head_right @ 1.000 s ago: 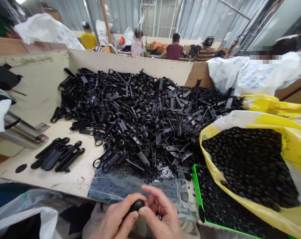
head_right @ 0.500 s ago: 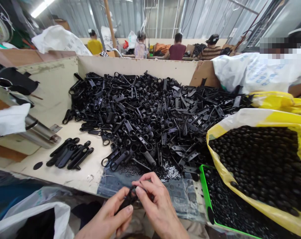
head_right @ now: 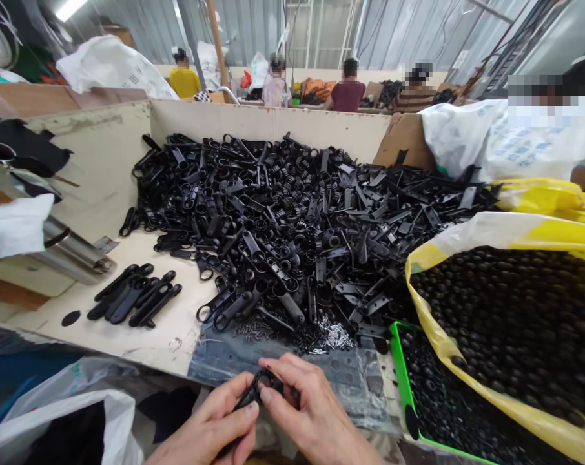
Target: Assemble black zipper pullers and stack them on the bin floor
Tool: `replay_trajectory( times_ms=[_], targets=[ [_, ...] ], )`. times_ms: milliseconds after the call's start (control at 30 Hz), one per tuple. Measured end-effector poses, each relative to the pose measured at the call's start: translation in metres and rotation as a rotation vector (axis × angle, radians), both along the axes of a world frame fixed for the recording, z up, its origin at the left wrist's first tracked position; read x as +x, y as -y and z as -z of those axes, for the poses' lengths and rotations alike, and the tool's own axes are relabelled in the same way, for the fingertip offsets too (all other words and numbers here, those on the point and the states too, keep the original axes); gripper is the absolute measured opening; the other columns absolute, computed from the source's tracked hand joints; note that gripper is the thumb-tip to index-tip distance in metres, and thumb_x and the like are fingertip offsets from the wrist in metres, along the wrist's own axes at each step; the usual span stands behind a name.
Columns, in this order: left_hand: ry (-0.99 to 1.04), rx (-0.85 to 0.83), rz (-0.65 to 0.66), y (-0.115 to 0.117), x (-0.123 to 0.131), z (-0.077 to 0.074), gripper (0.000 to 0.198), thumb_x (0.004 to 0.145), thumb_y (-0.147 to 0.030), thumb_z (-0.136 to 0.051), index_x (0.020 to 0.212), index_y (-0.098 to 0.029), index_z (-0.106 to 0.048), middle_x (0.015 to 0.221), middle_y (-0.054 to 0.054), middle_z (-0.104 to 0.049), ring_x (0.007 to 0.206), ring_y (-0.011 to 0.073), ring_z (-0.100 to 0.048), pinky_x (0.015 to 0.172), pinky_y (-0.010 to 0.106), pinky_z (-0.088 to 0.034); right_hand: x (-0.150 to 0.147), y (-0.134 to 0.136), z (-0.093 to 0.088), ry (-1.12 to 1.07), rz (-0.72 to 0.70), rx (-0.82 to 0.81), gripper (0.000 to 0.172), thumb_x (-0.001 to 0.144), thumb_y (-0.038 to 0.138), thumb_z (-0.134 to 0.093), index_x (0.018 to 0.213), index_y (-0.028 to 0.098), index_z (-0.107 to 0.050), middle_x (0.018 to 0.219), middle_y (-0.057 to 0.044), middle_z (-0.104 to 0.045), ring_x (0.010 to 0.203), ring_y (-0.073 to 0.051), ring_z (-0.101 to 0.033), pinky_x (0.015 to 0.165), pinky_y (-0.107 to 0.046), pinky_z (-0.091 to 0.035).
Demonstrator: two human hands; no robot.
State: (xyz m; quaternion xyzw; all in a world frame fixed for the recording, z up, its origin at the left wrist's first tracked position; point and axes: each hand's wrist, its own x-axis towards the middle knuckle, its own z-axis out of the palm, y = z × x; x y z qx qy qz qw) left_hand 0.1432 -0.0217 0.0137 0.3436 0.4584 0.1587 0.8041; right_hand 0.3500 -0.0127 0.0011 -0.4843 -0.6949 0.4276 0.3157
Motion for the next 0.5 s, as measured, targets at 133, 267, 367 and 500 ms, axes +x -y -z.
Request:
replay_trajectory(
  times_ms=[133,267,367,500],
  targets=[
    [0.029,0.006,0.015,0.002,-0.001,0.004,0.082,0.087,-0.072,-0.068,0.138,-0.011,-0.045,0.062,-0.007,-0.057,0.046,0.0061,-0.026,0.049,0.024,-0.018,0.001,0.001,0.001,0.034,-0.034,0.014,0.031,0.102,0.042,-0.066,0.126,0.028,-0.079,0.08,0.0,-0.068,0.068,-0.016,-0.065,0.061,-0.024,-0.052],
    [0.02,0.033,0.004,0.006,-0.005,0.014,0.073,0.088,-0.072,-0.069,0.131,-0.015,-0.053,0.057,-0.009,-0.053,0.048,0.0068,-0.028,0.052,0.021,-0.023,0.006,0.01,0.007,0.039,0.011,0.085,0.035,0.1,0.043,-0.07,0.132,0.032,-0.076,0.094,-0.003,-0.077,0.074,-0.018,-0.072,0.069,-0.025,-0.059],
    [-0.108,0.202,-0.137,0.005,-0.011,0.018,0.057,0.088,-0.067,-0.071,0.12,-0.02,-0.063,0.061,-0.007,-0.057,0.054,0.0106,-0.043,0.058,0.021,-0.036,0.013,0.014,0.011,0.026,0.08,0.154,0.037,0.101,0.048,-0.068,0.133,0.032,-0.075,0.096,-0.004,-0.079,0.073,-0.019,-0.074,0.069,-0.026,-0.061],
    [-0.563,0.68,-0.239,-0.008,-0.016,0.018,0.023,0.096,-0.046,-0.065,0.1,-0.024,-0.07,0.087,0.001,-0.076,0.083,0.0209,-0.069,0.076,0.027,-0.05,0.023,0.009,0.012,0.101,0.184,0.196,0.024,0.106,0.04,-0.059,0.107,0.028,-0.079,0.079,0.0,-0.075,0.066,-0.017,-0.072,0.064,-0.024,-0.058]
  ],
)
